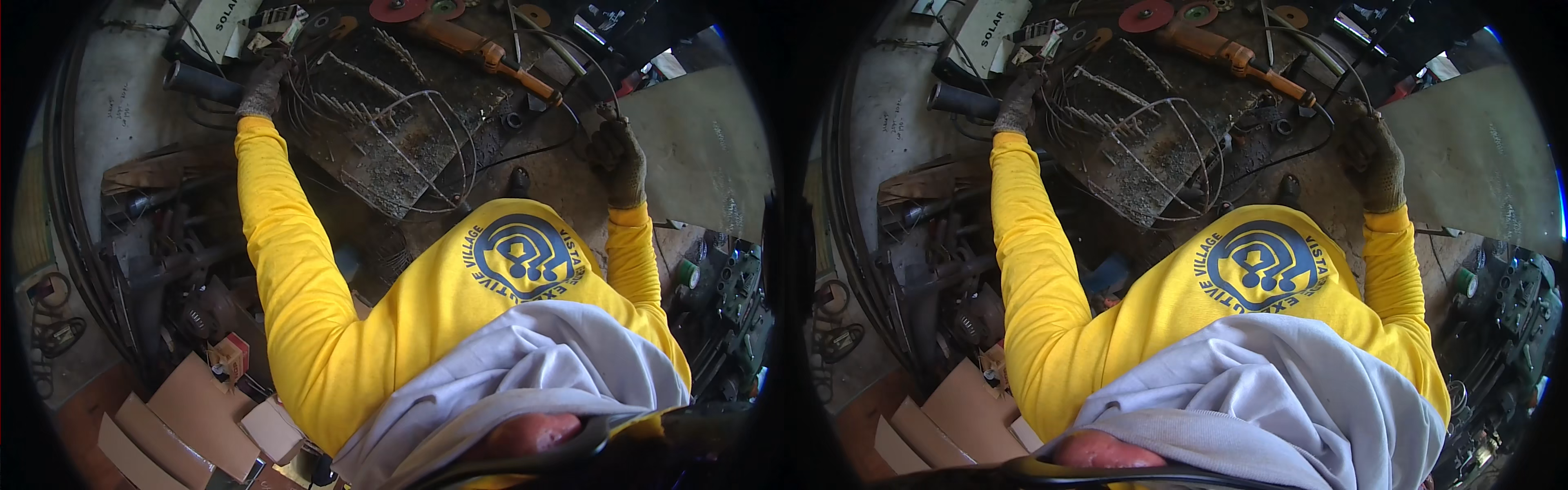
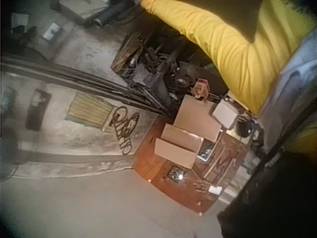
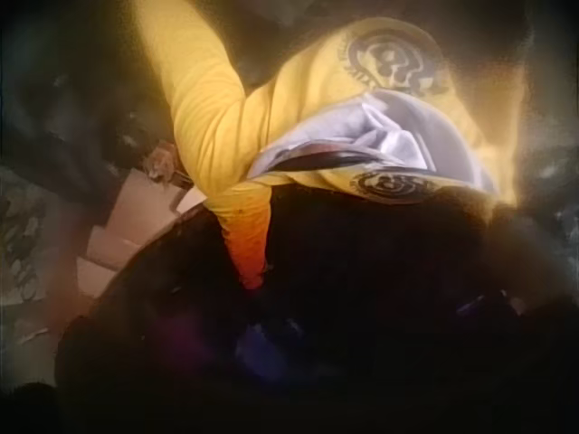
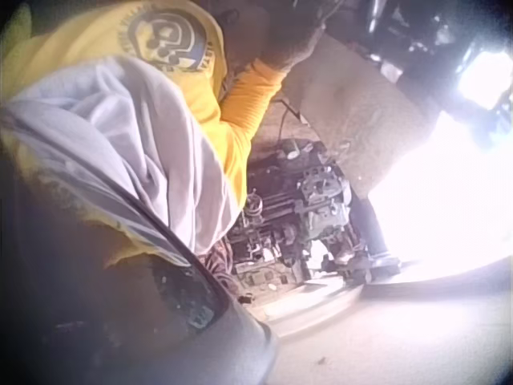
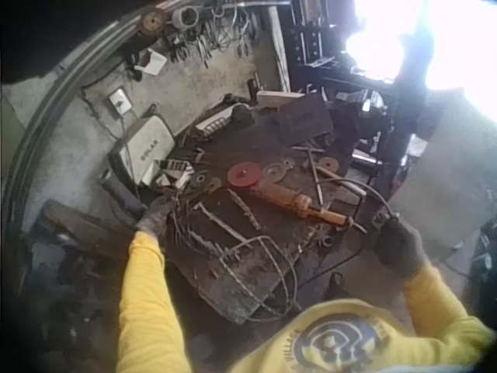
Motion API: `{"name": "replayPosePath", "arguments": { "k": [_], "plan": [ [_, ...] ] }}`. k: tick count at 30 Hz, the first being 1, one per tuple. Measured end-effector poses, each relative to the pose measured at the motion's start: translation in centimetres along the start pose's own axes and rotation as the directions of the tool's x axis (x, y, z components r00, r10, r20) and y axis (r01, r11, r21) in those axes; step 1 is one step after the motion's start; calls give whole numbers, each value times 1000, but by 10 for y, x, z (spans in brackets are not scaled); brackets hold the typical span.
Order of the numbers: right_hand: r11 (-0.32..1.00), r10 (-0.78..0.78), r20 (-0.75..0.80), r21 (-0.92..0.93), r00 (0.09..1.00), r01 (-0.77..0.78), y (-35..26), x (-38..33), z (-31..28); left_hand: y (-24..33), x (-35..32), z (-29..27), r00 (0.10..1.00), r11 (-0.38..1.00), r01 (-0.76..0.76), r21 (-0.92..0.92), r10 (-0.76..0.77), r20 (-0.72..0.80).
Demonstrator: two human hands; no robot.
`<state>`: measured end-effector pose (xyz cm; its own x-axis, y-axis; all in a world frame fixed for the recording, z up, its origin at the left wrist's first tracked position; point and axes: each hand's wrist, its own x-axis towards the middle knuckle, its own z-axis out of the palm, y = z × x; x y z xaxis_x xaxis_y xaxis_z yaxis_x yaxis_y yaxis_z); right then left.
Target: The person uses a welding tool to join metal rods together, forming a curved cage-like structure on a workbench.
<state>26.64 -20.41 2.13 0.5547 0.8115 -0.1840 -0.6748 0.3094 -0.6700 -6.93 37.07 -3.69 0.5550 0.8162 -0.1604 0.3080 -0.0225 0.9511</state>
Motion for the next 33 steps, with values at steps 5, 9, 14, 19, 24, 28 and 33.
{"name": "replayPosePath", "arguments": {
  "k": [5,9,14,19,24,28,33],
  "plan": [
    [1000,18,-20,14,1000,-18,0,1,1,-2,-3,4,999,983,3,-186,-11,-44],
    [1000,19,-56,-5,998,-20,0,0,2,5,-14,3,1000,937,-14,-350,10,-13],
    [997,27,-56,-65,998,-31,-1,2,1,-2,-17,-2,997,954,66,-292,-55,45],
    [997,45,4,-56,999,-44,5,10,14,-31,-12,1,998,994,-14,-107,19,52],
    [997,27,-17,-68,999,-28,-2,8,4,12,-12,64,988,841,-154,519,140,66],
    [986,47,-31,-157,998,-51,-7,2,23,66,-36,81,964,640,-222,736,258,67],
    [981,28,118,-196,993,-4,-10,2,27,103,-117,116,877,885,-463,53,449,171]
  ]
}}
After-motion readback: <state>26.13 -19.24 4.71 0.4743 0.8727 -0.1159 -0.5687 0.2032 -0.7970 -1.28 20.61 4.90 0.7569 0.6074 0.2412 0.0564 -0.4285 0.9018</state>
